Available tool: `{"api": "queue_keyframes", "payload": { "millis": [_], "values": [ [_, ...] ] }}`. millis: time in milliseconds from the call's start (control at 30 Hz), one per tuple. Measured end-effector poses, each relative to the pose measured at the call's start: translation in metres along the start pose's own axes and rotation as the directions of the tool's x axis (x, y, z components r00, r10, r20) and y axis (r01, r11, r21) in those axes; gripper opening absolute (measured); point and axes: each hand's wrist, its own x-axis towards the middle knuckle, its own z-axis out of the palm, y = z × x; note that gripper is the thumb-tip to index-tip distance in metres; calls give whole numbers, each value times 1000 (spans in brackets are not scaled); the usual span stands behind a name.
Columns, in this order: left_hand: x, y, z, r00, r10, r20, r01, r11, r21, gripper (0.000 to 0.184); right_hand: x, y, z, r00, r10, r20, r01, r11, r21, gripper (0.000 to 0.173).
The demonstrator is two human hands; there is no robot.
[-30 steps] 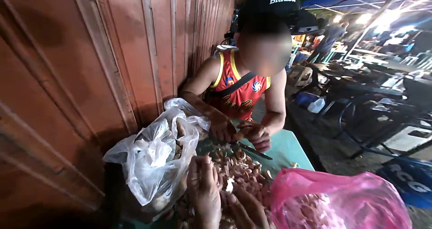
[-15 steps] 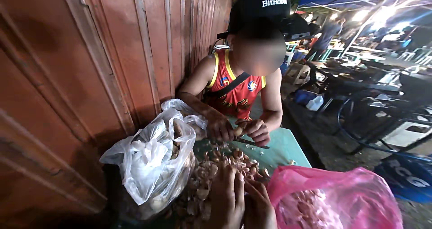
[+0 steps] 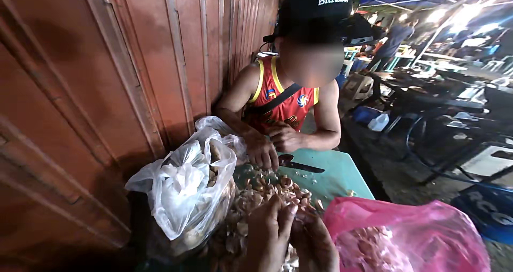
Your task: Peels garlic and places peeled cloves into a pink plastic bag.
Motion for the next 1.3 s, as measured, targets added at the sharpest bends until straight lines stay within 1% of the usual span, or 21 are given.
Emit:
{"api": "queue_keyframes", "payload": {
  "millis": [133, 267, 333, 433, 500, 533, 600, 667, 700, 767, 833, 900, 933, 967, 1000, 1033, 1100, 1133, 1200, 1267, 1300],
  "values": [
    [1, -2, 1, 1000, -27, 15, 28, 996, -90, 40, 1, 4, -2, 1000, 1, 19, -4, 992, 125, 26],
    [1, -6, 6, 994, 65, -82, -73, 992, -104, 31, 2, 4, -2, 992, 125, -8, -118, 956, 267, 25],
    [0, -5, 9, 993, 53, -106, -66, 990, -126, 30, 2, 3, -3, 988, 153, -22, -140, 949, 283, 25],
    [-4, -1, 9, 999, 20, -45, -27, 986, -164, 34, 2, 1, -5, 983, 177, -54, -157, 953, 258, 29],
    [-3, -3, 10, 998, 51, -44, -57, 988, -143, 32, 1, 0, -5, 982, 173, -74, -151, 961, 232, 30],
    [-2, -3, 10, 996, 66, -62, -73, 991, -112, 29, 1, 0, -5, 985, 156, -74, -140, 972, 188, 28],
    [3, -1, 4, 994, 48, -98, -49, 999, -10, 27, 2, -3, -7, 996, 87, 1, -87, 995, 39, 21],
    [5, 1, -9, 995, -32, -97, 36, 999, 40, 27, -1, -13, -9, 994, -11, 108, 26, 991, -135, 25],
    [4, 0, -13, 994, -60, -96, 65, 997, 48, 27, -3, -21, -13, 988, -88, 129, 117, 965, -236, 27],
    [8, 0, -16, 990, -106, -98, 108, 994, 18, 27, 0, -44, -34, 955, -280, 102, 293, 817, -496, 27],
    [12, 5, -13, 982, -164, -92, 156, 984, -80, 25, 4, -69, -75, 906, -420, 46, 318, 605, -730, 24],
    [14, 16, -3, 968, -251, -14, 237, 931, -276, 23, 7, -83, -124, 876, -482, 5, 247, 440, -863, 23],
    [15, 25, 2, 951, -299, 71, 304, 878, -369, 22, 7, -86, -147, 881, -473, -17, 195, 397, -897, 24],
    [16, 36, 8, 924, -340, 176, 383, 816, -433, 21, 5, -87, -165, 897, -439, -48, 141, 388, -911, 27],
    [18, 49, 15, 897, -346, 276, 439, 776, -452, 20, 1, -87, -178, 926, -369, -77, 91, 416, -905, 31],
    [20, 60, 24, 880, -312, 359, 454, 777, -437, 21, -3, -86, -187, 956, -278, -92, 52, 470, -881, 37],
    [25, 80, 50, 851, -194, 489, 385, 863, -327, 26, -8, -82, -192, 993, -70, -97, -35, 600, -799, 48],
    [26, 87, 64, 803, -163, 573, 360, 899, -249, 31, -8, -80, -190, 995, 30, -97, -94, 640, -763, 52],
    [28, 93, 94, 684, -174, 709, 360, 925, -121, 38, -5, -79, -182, 982, 164, -93, -179, 659, -731, 56],
    [31, 93, 114, 574, -236, 785, 453, 889, -64, 42, 1, -85, -179, 977, 198, -76, -186, 628, -756, 58],
    [32, 93, 119, 543, -258, 799, 503, 862, -63, 44, 4, -89, -181, 978, 199, -61, -172, 609, -774, 59]
  ]
}}
